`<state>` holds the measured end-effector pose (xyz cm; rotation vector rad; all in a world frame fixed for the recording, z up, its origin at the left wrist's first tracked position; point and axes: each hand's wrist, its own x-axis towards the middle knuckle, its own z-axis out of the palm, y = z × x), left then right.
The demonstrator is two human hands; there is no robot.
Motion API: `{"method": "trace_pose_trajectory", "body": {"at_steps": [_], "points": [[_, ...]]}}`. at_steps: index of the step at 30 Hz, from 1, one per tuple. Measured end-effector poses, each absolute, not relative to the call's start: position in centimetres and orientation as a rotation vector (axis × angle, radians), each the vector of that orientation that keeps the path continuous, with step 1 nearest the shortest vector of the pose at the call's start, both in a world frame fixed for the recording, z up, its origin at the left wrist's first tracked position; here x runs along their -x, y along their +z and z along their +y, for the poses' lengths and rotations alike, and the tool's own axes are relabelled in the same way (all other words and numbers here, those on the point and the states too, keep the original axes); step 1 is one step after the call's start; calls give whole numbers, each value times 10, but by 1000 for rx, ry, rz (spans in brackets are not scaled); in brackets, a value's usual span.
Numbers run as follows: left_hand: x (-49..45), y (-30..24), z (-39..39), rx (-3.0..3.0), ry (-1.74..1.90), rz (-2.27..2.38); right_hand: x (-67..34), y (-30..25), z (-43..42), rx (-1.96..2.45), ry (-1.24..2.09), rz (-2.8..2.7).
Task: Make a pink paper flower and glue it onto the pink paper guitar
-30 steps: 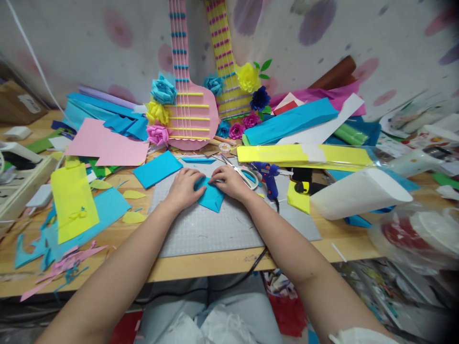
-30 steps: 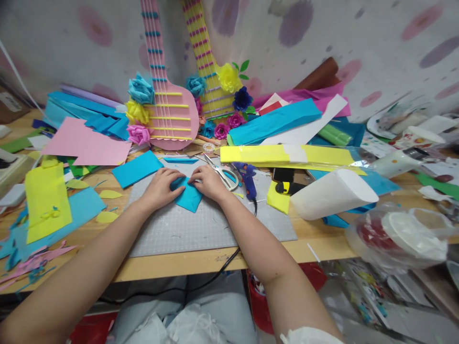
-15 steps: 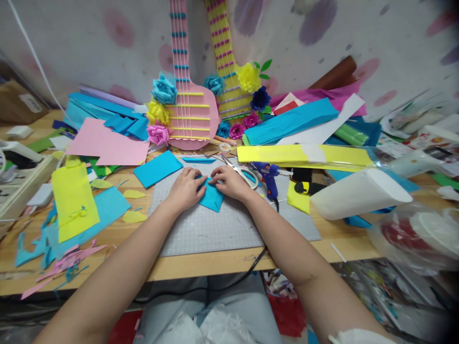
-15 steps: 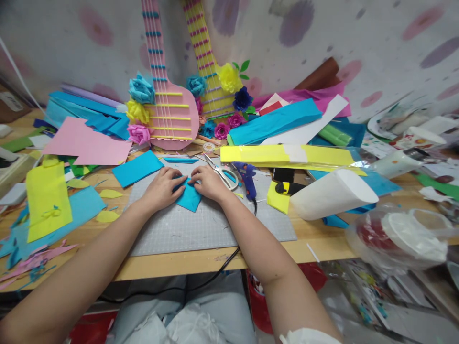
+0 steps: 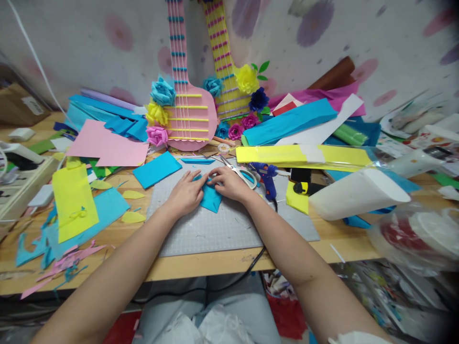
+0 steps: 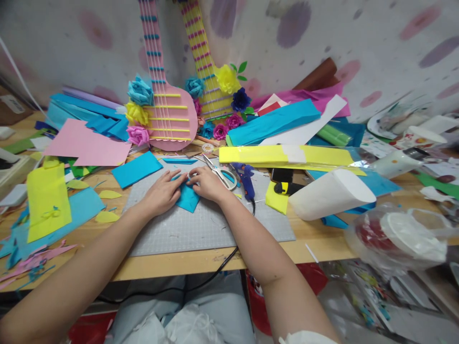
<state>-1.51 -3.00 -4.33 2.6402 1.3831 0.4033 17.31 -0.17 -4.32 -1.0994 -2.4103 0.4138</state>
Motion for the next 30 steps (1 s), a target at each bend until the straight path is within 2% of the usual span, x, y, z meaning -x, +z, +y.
{"method": "trace_pose_trajectory", "body": {"at_steps": [22,30], "points": [[16,-46,-28,-2564,423,1471,-173,-31,-8,1105,296,-2544],[16,-44,-27,-2559,482,1464,-167,-22,-16,1335,178,-2457]]}}
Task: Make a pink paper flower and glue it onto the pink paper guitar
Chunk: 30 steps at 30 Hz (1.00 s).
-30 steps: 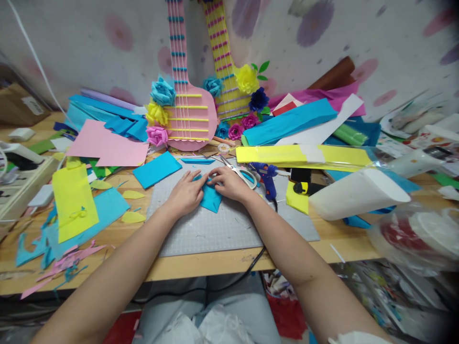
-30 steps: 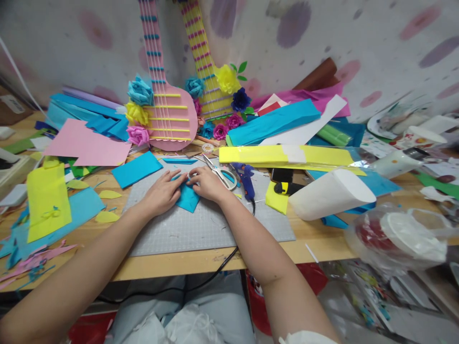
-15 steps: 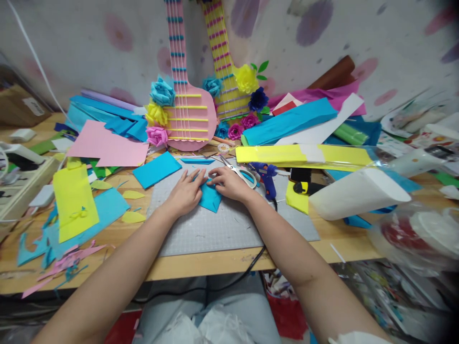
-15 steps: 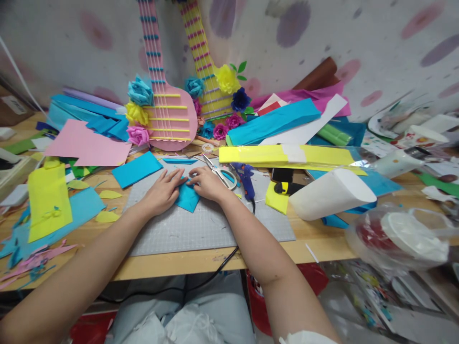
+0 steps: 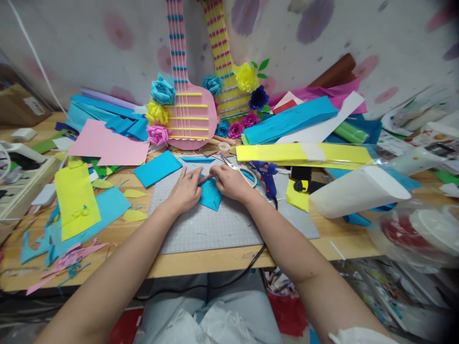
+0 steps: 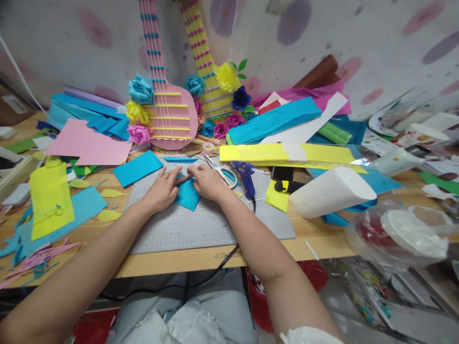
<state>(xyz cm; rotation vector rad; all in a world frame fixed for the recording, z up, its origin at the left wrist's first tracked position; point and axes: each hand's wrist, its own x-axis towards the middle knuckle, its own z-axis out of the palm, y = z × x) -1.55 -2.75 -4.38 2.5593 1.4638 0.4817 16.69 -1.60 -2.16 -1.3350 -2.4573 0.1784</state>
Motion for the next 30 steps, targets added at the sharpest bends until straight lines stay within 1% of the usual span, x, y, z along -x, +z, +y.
{"method": "trace_pose_trajectory", "body": {"at_steps": [10,16,22,30], "points": [[16,-44,-26,-2505,518,1507,-170,-19,-14,1420,215,-2494],[16,-46,-22,-2512,541,1507,-175,-13,-13,1565,136,-2446],[15,-45,-23,-2529,538,1510,-173,-17,-14,1388,170,-2484],[19,-46,-22,-2448,632,1643,-173,-18,-13,1402,196,-2530]]}}
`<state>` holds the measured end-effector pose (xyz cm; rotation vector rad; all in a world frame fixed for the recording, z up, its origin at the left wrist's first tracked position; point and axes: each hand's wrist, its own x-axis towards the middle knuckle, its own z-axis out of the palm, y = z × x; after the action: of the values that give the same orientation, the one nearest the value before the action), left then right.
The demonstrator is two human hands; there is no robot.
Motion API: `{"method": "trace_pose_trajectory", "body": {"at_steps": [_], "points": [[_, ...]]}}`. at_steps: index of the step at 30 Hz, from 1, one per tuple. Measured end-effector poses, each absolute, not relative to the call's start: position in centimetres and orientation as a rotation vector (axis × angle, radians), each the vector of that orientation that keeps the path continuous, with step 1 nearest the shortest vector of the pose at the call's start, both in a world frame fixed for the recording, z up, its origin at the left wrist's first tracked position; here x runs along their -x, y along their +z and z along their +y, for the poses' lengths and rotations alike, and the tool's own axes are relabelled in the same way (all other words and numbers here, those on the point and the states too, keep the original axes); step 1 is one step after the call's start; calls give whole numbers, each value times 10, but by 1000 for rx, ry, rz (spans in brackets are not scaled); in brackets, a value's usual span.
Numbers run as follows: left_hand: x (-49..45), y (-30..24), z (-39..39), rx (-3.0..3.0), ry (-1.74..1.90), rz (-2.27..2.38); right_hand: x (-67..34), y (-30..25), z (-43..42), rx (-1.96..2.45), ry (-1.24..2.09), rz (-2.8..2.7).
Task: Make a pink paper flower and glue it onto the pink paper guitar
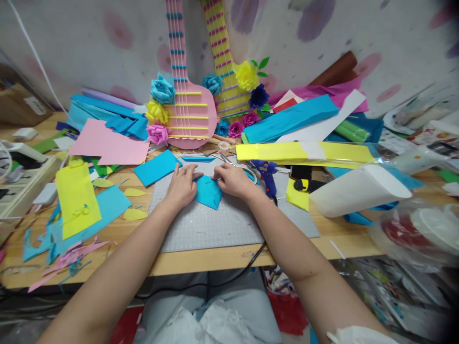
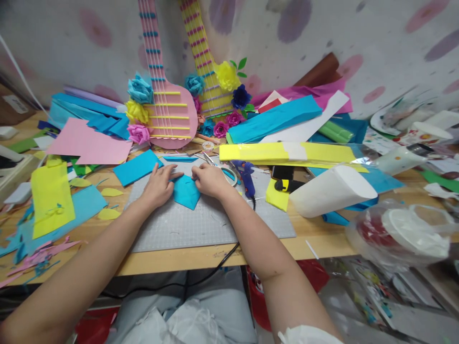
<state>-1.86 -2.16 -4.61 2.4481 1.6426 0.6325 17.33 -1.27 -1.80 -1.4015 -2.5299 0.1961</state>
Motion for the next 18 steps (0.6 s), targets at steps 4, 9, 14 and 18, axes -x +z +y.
{"method": "trace_pose_trajectory", "body": {"at_steps": [4,9,14,18], "points": [[23,-44,-19,-2387,722,1743,-173,-18,-13,1392,199,-2528],[17,-36,-13,-2330,834,1694,-172,-20,-14,1370,214,-2492],[8,-30,12,-2473,482,1407,-174,-23,-9,1370,213,-2271],[3,-22,33,-2458,223,1413,-177,-25,-5,1384,247,-2140]]}}
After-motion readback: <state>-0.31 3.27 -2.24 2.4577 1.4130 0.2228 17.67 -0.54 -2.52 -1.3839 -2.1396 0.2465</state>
